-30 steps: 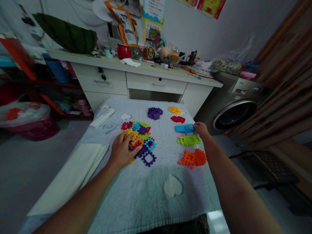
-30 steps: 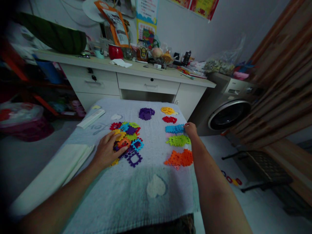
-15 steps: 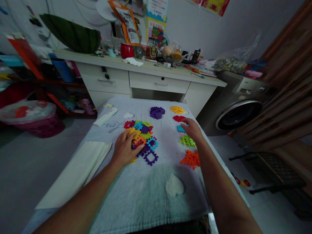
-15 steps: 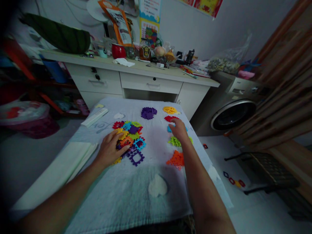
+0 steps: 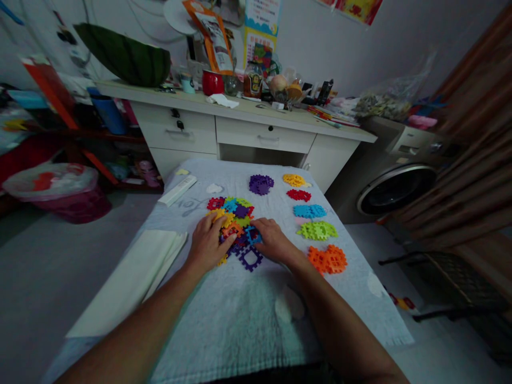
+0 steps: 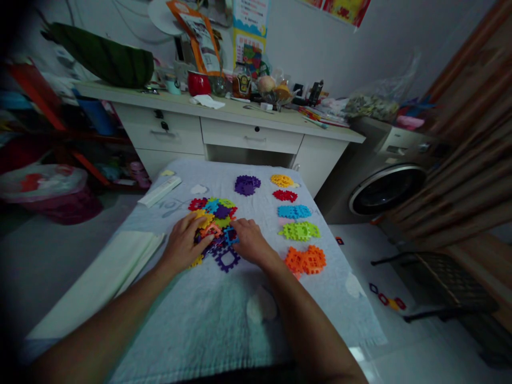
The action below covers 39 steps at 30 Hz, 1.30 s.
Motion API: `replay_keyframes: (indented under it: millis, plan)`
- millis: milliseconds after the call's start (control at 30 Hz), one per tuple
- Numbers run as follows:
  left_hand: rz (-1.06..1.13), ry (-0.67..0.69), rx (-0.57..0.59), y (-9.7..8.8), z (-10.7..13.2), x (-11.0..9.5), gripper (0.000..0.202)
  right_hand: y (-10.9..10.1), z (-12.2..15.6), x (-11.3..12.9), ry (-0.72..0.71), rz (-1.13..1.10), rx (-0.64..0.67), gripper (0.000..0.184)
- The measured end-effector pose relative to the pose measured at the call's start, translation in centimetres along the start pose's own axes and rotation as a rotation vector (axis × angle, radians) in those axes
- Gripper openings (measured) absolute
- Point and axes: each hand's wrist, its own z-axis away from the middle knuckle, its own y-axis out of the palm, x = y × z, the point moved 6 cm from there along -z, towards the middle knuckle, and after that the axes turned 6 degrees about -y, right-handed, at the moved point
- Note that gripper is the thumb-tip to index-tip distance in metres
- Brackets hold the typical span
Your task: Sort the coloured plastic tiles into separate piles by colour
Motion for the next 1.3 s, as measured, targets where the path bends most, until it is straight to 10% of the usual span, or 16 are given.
replay_keyframes:
  millis: [400, 767, 1300]
  plan:
    - [-0.004, -0.019, 0.003, 0.1, -0.1, 0.3, 0.039, -3.8, 0.7, -2.1, 0.037, 0.04, -0.13, 0.049]
    - [-0.018, -0.024, -0.011, 0.2, -0.1, 0.3, 0.039, -11.2, 4.2, -17.2, 0.484, 0.278, -0.164, 0.048]
    - [0.01, -0.033, -0.01, 0.2, -0.1, 0.4, 0.039, -10.4, 4.9, -21.0, 0.611, 0.258, -0.075, 0.041]
